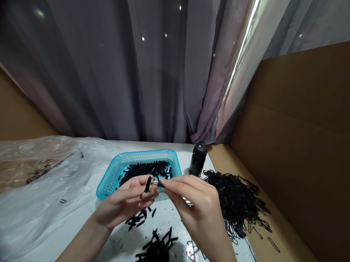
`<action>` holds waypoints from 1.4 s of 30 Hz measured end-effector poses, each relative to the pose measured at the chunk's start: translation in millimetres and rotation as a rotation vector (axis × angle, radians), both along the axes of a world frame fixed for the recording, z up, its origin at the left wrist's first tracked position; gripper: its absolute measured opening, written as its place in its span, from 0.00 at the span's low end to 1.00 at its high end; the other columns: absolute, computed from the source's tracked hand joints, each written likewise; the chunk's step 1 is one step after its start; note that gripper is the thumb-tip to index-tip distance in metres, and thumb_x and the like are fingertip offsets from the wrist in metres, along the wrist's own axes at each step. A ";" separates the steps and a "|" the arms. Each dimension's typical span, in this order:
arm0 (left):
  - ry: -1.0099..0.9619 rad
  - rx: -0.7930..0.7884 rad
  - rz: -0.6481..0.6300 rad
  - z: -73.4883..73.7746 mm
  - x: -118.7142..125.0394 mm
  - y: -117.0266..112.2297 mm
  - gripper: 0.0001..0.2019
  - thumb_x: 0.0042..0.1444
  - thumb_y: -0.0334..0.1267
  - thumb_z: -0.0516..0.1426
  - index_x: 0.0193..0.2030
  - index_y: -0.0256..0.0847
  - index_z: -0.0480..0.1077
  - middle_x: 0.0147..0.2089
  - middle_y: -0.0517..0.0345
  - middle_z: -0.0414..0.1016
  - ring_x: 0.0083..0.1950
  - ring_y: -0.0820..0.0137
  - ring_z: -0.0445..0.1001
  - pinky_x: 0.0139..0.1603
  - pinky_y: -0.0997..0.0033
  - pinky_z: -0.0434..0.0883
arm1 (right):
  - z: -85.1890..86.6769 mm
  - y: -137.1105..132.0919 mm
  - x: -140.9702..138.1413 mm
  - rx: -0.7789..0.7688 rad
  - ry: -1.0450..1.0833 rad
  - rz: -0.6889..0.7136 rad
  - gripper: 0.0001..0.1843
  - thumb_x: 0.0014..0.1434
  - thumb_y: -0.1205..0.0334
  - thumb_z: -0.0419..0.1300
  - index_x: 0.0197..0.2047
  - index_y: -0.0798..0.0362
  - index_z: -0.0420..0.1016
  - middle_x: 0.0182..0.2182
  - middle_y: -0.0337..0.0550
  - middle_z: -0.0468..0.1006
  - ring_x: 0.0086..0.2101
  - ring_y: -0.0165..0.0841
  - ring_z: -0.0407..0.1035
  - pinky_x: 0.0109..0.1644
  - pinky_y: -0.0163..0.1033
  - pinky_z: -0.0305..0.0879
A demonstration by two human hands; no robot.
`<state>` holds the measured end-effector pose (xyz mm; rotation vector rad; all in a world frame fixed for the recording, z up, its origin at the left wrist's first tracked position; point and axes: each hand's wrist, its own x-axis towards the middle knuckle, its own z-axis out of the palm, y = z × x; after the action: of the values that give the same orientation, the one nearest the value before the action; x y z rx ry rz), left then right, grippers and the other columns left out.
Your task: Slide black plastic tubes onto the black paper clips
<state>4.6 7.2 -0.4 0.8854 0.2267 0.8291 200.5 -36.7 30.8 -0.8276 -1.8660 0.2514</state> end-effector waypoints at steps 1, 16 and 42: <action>0.005 -0.004 0.002 0.4 -0.1 -0.2 0.12 0.54 0.39 0.68 0.31 0.33 0.72 0.28 0.60 0.61 0.29 0.76 0.53 0.29 0.78 0.56 | 0.1 0.0 0.1 0.005 -0.009 -0.004 0.11 0.65 0.70 0.62 0.48 0.47 0.81 0.38 0.39 0.84 0.36 0.29 0.77 0.40 0.34 0.74; -0.004 -0.110 -0.023 2.1 2.6 -0.6 0.13 0.52 0.37 0.70 0.31 0.30 0.73 0.28 0.59 0.63 0.28 0.78 0.55 0.27 0.81 0.57 | -1.5 4.3 5.4 0.103 -0.131 -0.030 0.13 0.66 0.73 0.60 0.48 0.46 0.79 0.40 0.39 0.84 0.35 0.31 0.76 0.37 0.38 0.70; 0.073 -0.144 0.040 5.0 4.4 -0.7 0.13 0.49 0.37 0.71 0.30 0.31 0.74 0.28 0.59 0.64 0.28 0.77 0.58 0.29 0.79 0.58 | -0.6 6.6 0.0 -0.011 -0.030 0.224 0.16 0.67 0.71 0.60 0.53 0.44 0.80 0.38 0.39 0.86 0.36 0.31 0.79 0.39 0.37 0.74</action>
<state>9.0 6.5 4.6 0.7790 0.3649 0.8077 200.6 -30.1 30.1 -0.6314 -1.9884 0.3911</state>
